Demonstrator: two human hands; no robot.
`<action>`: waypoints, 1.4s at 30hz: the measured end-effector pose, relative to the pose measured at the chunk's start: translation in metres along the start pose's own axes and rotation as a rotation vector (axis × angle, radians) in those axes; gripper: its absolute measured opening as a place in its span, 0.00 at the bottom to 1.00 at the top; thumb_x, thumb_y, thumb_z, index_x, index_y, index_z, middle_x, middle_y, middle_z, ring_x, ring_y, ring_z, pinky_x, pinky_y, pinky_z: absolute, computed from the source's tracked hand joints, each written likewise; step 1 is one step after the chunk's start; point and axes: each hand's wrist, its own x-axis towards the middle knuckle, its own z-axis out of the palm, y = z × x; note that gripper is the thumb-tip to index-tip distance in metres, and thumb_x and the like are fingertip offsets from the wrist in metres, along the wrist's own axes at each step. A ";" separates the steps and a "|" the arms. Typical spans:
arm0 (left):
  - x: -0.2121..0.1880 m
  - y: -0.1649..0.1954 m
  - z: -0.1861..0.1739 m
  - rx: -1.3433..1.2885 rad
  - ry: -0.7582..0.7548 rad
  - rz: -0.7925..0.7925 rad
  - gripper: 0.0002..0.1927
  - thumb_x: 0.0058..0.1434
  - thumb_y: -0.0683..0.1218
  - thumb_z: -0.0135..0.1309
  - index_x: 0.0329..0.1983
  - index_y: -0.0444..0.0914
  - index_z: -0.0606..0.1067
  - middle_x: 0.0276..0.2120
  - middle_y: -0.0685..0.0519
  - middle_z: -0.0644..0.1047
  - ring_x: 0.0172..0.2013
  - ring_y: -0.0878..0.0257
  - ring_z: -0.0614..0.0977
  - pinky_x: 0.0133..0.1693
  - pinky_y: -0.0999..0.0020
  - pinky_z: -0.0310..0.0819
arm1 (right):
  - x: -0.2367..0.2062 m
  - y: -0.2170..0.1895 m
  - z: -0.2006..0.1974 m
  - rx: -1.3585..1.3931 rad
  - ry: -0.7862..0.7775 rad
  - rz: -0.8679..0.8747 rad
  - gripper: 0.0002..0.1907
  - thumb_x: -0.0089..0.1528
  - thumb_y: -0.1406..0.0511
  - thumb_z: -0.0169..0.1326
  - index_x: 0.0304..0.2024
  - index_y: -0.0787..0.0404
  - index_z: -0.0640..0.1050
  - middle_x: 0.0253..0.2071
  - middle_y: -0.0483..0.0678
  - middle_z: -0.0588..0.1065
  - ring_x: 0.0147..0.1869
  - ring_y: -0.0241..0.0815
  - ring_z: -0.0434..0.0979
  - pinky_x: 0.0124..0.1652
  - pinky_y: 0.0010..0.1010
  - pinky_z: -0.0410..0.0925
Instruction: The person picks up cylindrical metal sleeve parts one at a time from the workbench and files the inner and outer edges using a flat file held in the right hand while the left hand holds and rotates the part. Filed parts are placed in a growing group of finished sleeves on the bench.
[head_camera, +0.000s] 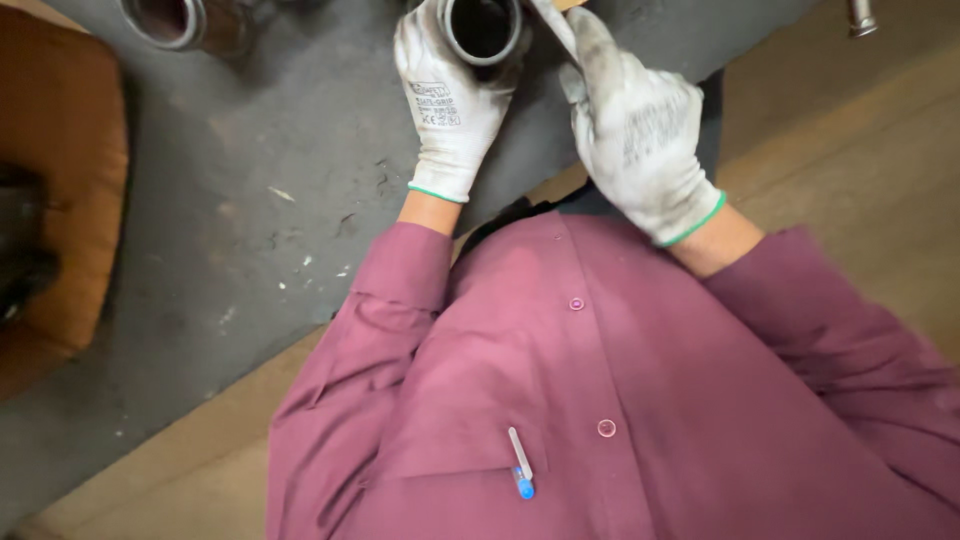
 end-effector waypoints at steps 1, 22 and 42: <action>0.000 0.000 0.000 -0.006 -0.005 0.007 0.39 0.53 0.53 0.76 0.58 0.34 0.66 0.49 0.43 0.73 0.53 0.43 0.74 0.60 0.50 0.66 | 0.000 0.000 0.001 0.048 0.029 -0.013 0.23 0.70 0.70 0.59 0.67 0.66 0.70 0.34 0.50 0.77 0.33 0.48 0.77 0.35 0.39 0.70; 0.005 0.008 -0.004 -0.052 0.010 0.058 0.36 0.56 0.52 0.75 0.60 0.39 0.68 0.52 0.49 0.76 0.55 0.48 0.75 0.62 0.53 0.66 | 0.007 0.010 0.000 -0.017 0.035 -0.035 0.21 0.70 0.68 0.59 0.64 0.66 0.71 0.36 0.48 0.76 0.32 0.47 0.76 0.35 0.38 0.68; 0.005 0.014 -0.009 -0.055 -0.030 0.035 0.38 0.51 0.48 0.74 0.62 0.37 0.67 0.53 0.48 0.74 0.56 0.48 0.74 0.63 0.52 0.65 | 0.021 0.010 -0.013 -0.041 -0.044 0.009 0.20 0.71 0.65 0.61 0.62 0.64 0.74 0.31 0.48 0.77 0.27 0.48 0.76 0.29 0.40 0.68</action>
